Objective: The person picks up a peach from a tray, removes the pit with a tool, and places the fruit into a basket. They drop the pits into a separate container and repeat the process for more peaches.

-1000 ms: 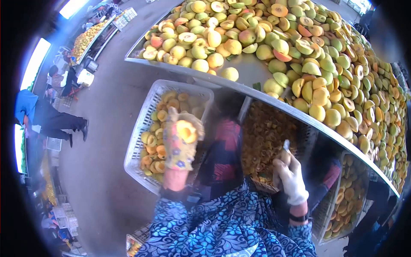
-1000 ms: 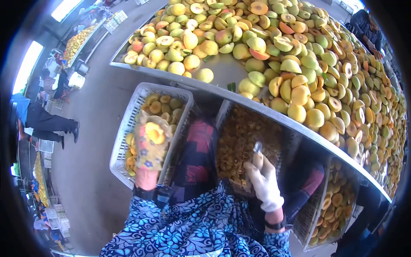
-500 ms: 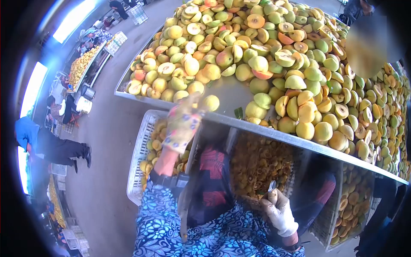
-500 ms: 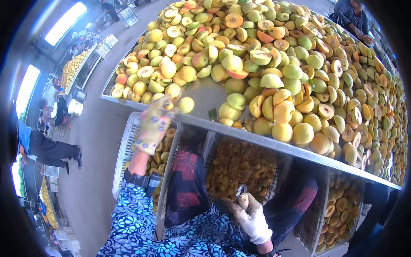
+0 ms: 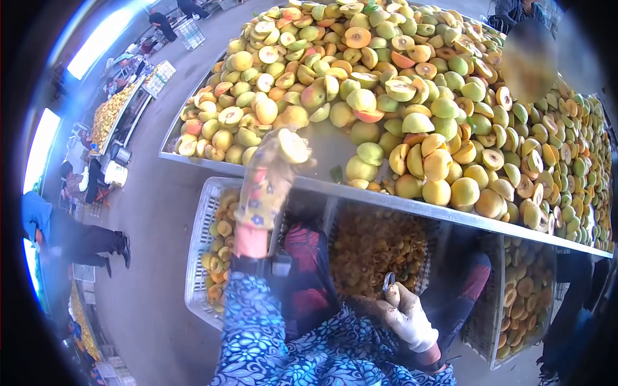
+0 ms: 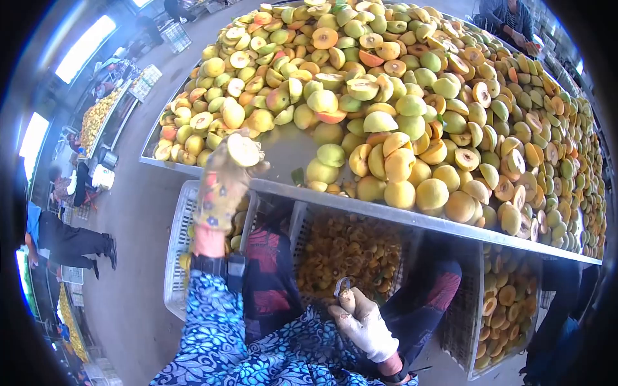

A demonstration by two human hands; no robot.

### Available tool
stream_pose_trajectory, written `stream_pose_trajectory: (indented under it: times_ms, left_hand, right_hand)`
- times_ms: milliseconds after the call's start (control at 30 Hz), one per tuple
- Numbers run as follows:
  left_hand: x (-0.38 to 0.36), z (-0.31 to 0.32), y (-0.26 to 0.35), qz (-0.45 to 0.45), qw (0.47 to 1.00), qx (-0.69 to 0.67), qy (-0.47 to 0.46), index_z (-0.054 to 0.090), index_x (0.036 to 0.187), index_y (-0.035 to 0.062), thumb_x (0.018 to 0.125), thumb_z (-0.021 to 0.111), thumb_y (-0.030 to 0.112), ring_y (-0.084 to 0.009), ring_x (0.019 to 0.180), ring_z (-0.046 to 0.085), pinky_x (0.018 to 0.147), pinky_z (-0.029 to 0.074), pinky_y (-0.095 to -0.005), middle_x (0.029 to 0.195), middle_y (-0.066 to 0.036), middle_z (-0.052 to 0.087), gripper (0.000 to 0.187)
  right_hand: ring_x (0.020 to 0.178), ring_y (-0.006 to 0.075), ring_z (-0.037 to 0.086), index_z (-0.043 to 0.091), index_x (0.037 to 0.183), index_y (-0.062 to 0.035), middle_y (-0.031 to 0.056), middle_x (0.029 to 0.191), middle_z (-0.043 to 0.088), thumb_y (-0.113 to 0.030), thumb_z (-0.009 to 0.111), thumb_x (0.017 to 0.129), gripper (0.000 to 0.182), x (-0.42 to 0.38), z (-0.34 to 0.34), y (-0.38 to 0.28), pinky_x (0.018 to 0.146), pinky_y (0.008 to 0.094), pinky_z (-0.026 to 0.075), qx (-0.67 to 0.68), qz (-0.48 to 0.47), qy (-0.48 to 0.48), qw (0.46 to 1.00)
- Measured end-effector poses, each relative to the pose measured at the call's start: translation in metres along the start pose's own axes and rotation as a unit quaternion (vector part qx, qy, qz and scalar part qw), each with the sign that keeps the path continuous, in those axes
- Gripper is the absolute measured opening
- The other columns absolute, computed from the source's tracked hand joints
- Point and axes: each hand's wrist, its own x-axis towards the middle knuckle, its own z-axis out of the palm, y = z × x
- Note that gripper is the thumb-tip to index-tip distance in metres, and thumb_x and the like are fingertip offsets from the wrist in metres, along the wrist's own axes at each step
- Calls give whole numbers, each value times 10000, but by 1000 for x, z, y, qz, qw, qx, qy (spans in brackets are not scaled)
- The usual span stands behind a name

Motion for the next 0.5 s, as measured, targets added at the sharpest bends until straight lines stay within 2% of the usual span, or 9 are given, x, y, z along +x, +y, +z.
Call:
stream_pose_trajectory:
  times_ms: [33, 67, 100, 133, 200, 233, 267, 400, 500]
  left_hand:
    - [-14, 16, 6, 2, 1000, -1, 2, 563, 1284, 44, 918, 640, 430, -257, 907, 641, 830, 534, -358, 1102, -133, 635, 538]
    - [-31, 34, 10, 9, 997, -74, 7, 525, 1303, 21, 940, 584, 481, -245, 856, 644, 730, 531, -336, 1076, -153, 641, 589]
    - [-46, 46, 11, 15, 989, -147, 12, 487, 1323, -2, 962, 527, 532, -233, 804, 648, 630, 528, -313, 1051, -173, 647, 646]
    - [-59, 47, 7, -2, 983, -170, 67, 566, 1189, 1, 966, 437, 614, -209, 698, 631, 529, 482, -271, 945, -161, 656, 665]
    - [-82, 46, -4, 6, 987, -152, 54, 615, 1022, 29, 974, 424, 612, -206, 638, 626, 482, 468, -254, 823, -133, 653, 616]
    - [-96, 55, -5, -3, 989, -112, 99, 625, 989, 69, 987, 420, 583, -207, 622, 609, 498, 498, -299, 831, -99, 667, 554]
    - [-109, 70, -6, -15, 978, -75, 194, 622, 1002, 58, 1003, 403, 561, -191, 678, 644, 555, 546, -291, 838, -103, 672, 548]
    - [-147, 97, -14, -6, 966, 155, 207, 617, 1119, 7, 1026, 360, 537, -146, 799, 669, 680, 553, -256, 940, -104, 702, 597]
    - [-164, 109, -12, -27, 966, 117, 230, 650, 1103, -45, 1043, 364, 478, -180, 884, 682, 738, 530, -255, 959, -127, 715, 598]
  right_hand:
    - [597, 108, 531, 574, 943, -18, 34, 684, 575, -169, 647, 906, 172, -1, 2, -3, 555, 290, 423, -27, -28, -16, 999]
    - [604, 129, 550, 568, 935, -18, 45, 688, 585, -180, 648, 904, 184, -4, 4, -6, 561, 306, 433, -54, -53, -31, 997]
    - [610, 200, 584, 553, 914, -20, 101, 693, 593, -193, 647, 901, 197, -6, 7, -14, 571, 348, 448, -53, -89, -53, 993]
    - [610, 200, 584, 553, 914, -20, 101, 693, 593, -193, 647, 901, 197, -6, 11, -21, 571, 348, 448, -56, -85, -54, 993]
    - [588, 271, 587, 543, 901, -23, 150, 692, 588, -189, 640, 900, 192, -7, 21, -34, 569, 371, 449, -182, -119, -56, 974]
    - [587, 325, 592, 536, 902, -27, 184, 678, 573, -190, 639, 902, 193, -8, 26, -49, 565, 389, 448, -198, -113, -64, 972]
    - [594, 349, 616, 537, 925, -33, 176, 664, 582, -194, 649, 902, 198, -6, 30, -54, 553, 394, 452, -197, -167, -71, 964]
    - [661, 401, 640, 517, 958, -43, 198, 701, 614, -209, 676, 897, 237, 0, 50, -82, 559, 414, 475, -237, -237, -64, 940]
    - [688, 408, 642, 508, 951, -43, 213, 722, 615, -194, 685, 890, 240, 6, 61, -86, 568, 412, 482, -237, -240, -70, 939]
